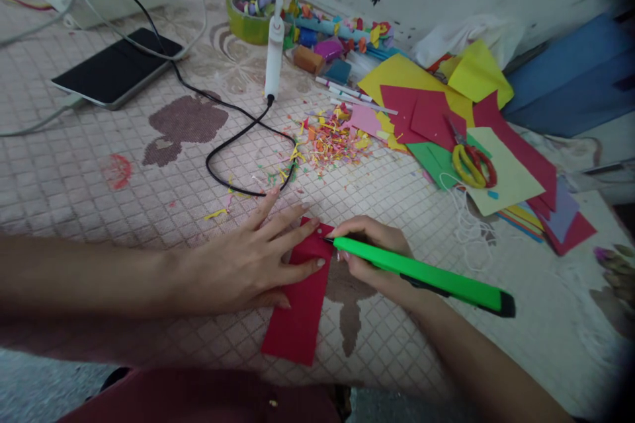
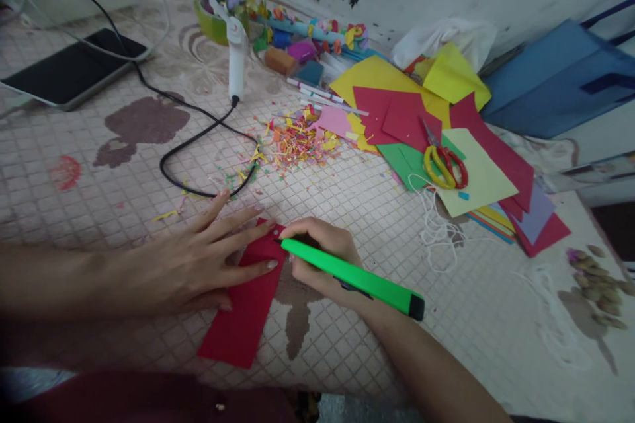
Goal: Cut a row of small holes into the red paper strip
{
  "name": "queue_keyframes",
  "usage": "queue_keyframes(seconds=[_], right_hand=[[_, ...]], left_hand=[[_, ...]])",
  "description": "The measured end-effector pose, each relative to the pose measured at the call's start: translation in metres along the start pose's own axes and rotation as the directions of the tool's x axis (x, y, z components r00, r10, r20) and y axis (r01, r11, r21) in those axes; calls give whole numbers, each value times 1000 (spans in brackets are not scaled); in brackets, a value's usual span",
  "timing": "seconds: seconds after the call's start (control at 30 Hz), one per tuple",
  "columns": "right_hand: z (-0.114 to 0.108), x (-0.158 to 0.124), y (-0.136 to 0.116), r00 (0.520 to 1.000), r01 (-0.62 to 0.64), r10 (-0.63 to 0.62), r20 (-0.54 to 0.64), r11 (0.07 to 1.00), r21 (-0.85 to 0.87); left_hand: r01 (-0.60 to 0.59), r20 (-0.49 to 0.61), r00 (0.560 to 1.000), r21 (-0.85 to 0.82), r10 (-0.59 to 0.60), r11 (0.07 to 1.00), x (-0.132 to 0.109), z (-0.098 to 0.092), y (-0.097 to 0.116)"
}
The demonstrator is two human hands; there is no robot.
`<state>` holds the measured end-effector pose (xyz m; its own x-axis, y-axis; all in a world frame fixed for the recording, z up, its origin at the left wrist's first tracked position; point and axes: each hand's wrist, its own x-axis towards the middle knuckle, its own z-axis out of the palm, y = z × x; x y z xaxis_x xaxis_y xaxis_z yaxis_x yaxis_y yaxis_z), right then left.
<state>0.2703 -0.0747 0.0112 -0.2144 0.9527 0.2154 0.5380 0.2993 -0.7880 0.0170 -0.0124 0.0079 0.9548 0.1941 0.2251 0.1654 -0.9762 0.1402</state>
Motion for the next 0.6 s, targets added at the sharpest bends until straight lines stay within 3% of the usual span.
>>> queue_keyframes(seconds=[0.3, 0.6], right_hand=[[3, 0, 1, 999, 26, -27, -27, 999, -37], [3, 1, -9, 998, 22, -25, -51, 998, -61]], left_hand=[[-82, 93, 991, -108, 92, 991, -4, -7, -17], [-24, -4, 1000, -25, 24, 999, -1, 2, -4]])
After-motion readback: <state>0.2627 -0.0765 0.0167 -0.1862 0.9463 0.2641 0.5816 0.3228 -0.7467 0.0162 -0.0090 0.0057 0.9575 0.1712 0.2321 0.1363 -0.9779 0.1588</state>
